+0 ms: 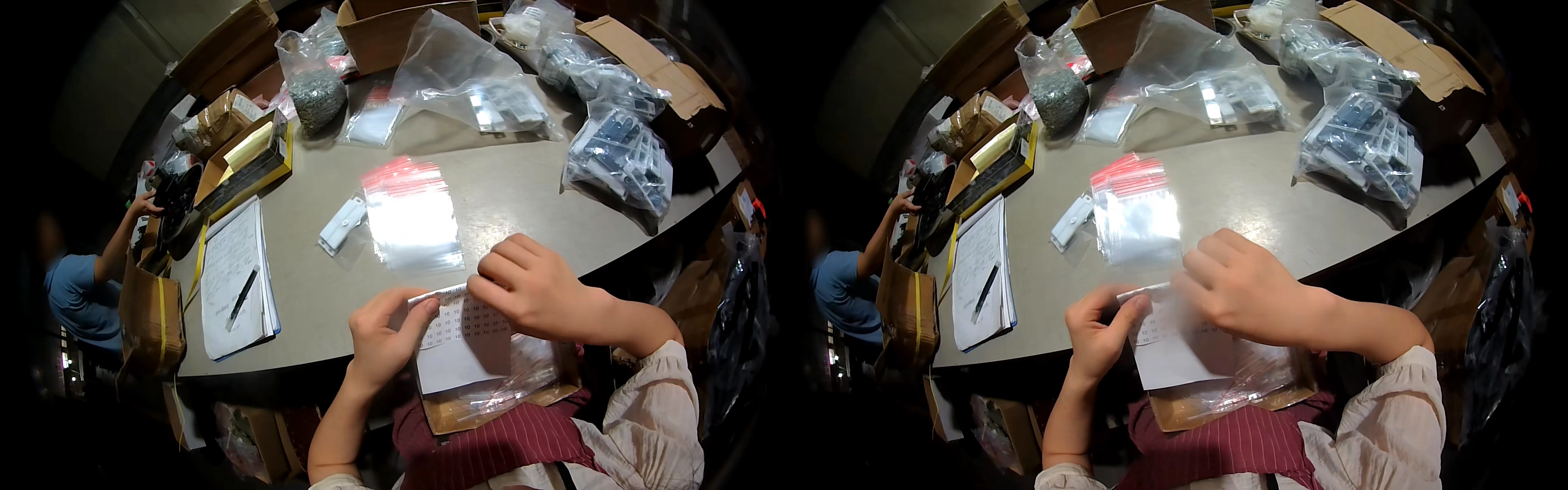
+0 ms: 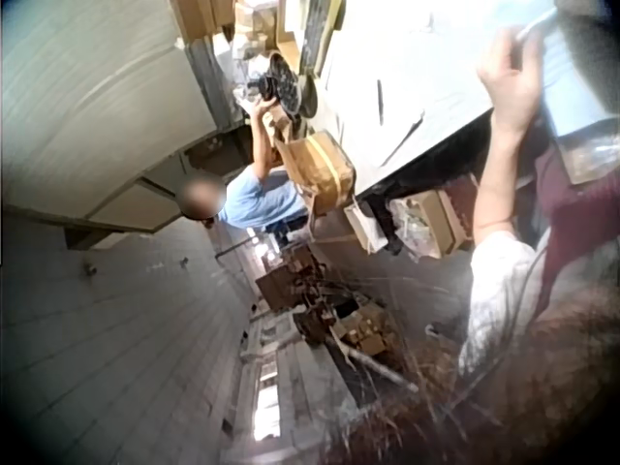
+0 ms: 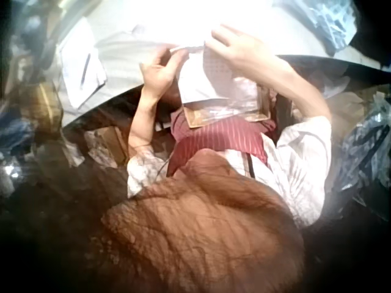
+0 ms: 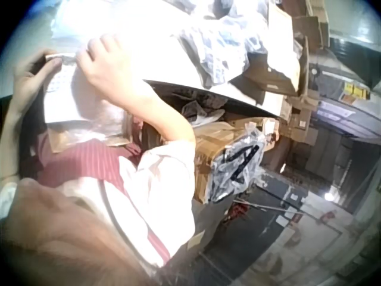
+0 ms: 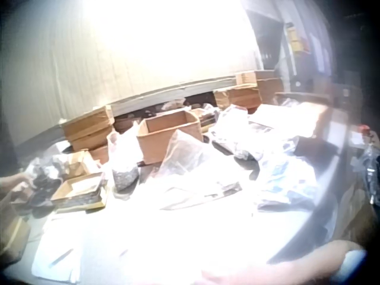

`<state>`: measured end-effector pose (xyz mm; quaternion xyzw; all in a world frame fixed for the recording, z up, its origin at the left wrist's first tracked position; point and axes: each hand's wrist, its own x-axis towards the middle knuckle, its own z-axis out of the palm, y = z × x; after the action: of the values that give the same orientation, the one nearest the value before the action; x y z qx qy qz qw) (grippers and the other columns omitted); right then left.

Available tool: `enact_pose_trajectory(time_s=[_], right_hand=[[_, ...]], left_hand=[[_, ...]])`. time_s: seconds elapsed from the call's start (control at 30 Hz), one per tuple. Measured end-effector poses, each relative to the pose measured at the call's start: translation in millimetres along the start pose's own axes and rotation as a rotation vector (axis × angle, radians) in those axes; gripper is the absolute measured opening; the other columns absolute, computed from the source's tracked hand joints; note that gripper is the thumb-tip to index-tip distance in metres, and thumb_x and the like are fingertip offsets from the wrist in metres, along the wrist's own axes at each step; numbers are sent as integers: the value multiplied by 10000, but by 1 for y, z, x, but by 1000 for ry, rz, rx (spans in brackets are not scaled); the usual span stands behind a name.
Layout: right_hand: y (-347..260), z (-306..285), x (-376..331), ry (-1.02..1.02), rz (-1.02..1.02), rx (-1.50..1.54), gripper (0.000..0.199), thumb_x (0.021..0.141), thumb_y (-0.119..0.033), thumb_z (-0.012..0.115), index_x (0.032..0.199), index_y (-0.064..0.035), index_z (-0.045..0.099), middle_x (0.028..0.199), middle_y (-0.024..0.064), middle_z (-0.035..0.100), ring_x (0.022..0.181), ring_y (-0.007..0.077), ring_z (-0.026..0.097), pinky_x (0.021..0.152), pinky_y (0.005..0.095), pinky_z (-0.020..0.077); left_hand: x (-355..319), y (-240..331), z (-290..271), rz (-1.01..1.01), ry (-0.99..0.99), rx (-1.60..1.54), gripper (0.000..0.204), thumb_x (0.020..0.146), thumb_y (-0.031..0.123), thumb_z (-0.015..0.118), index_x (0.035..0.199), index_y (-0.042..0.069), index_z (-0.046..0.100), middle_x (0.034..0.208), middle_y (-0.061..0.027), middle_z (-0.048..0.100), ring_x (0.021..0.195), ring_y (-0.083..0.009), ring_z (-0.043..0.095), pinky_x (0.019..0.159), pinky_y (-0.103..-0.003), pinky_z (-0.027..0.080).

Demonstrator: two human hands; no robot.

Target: The person sits at a cluttered table and repeatedly peels small adhesive labels from a sheet, then places them into clear plastic bags. The person handles the label sheet and bags by hand, organizing the items on the table before walking through a warehouse aisle.

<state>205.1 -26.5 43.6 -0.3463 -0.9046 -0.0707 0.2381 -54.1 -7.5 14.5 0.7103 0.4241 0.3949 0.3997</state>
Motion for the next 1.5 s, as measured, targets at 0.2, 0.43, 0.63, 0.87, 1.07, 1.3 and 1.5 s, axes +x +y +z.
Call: enact_pose_trajectory(time_s=[0.2,0.43,0.63,0.87,1.07,1.3,1.5], right_hand=[[13,-13,-6,111,80,334,259,736,-33,737,985,-50,669,946,88,646,885,294,674,793,402,557],[58,-17,2,-97,627,899,221,937,-137,707,1084,25,685,910,136,719,854,210,713,779,347,551],[69,12,13,-255,439,699,229,963,-187,710,1028,26,663,855,119,710,775,221,674,713,375,521],[65,2,16,-368,530,115,354,929,-323,781,992,-1,648,887,198,728,865,423,704,735,517,526],[57,-33,13,-763,430,552,353,925,-341,780,1107,-42,733,947,191,754,916,393,737,783,458,569],[66,-9,22,-252,379,644,192,956,-145,735,1053,-9,639,886,132,692,767,242,649,717,373,522],[44,26,29,-61,240,134,207,908,-95,726,1026,-6,581,888,177,676,873,417,663,789,487,533]], left_hand=[[17,10,5,303,126,423,217,890,73,782,1095,4,769,1116,-153,759,1036,-277,717,941,-390,529],[27,4,14,553,-351,306,278,864,95,759,1120,-7,726,1346,-181,708,1323,-355,627,1137,-510,439],[25,6,13,597,-463,301,173,862,91,766,1005,-5,749,1393,-167,700,1387,-357,603,1144,-520,439],[23,3,4,500,-303,257,149,878,115,762,950,7,689,1375,-203,693,1413,-363,561,1162,-500,398],[23,0,3,501,-244,286,225,869,107,750,1054,-20,730,1291,-220,728,1326,-349,640,1158,-513,416],[23,2,4,503,-332,163,409,869,97,739,1258,-30,727,1068,-137,784,1230,-310,708,1110,-465,479],[22,3,4,489,-331,113,378,858,95,739,1220,-14,747,1024,-111,786,1170,-295,726,1092,-459,486]])
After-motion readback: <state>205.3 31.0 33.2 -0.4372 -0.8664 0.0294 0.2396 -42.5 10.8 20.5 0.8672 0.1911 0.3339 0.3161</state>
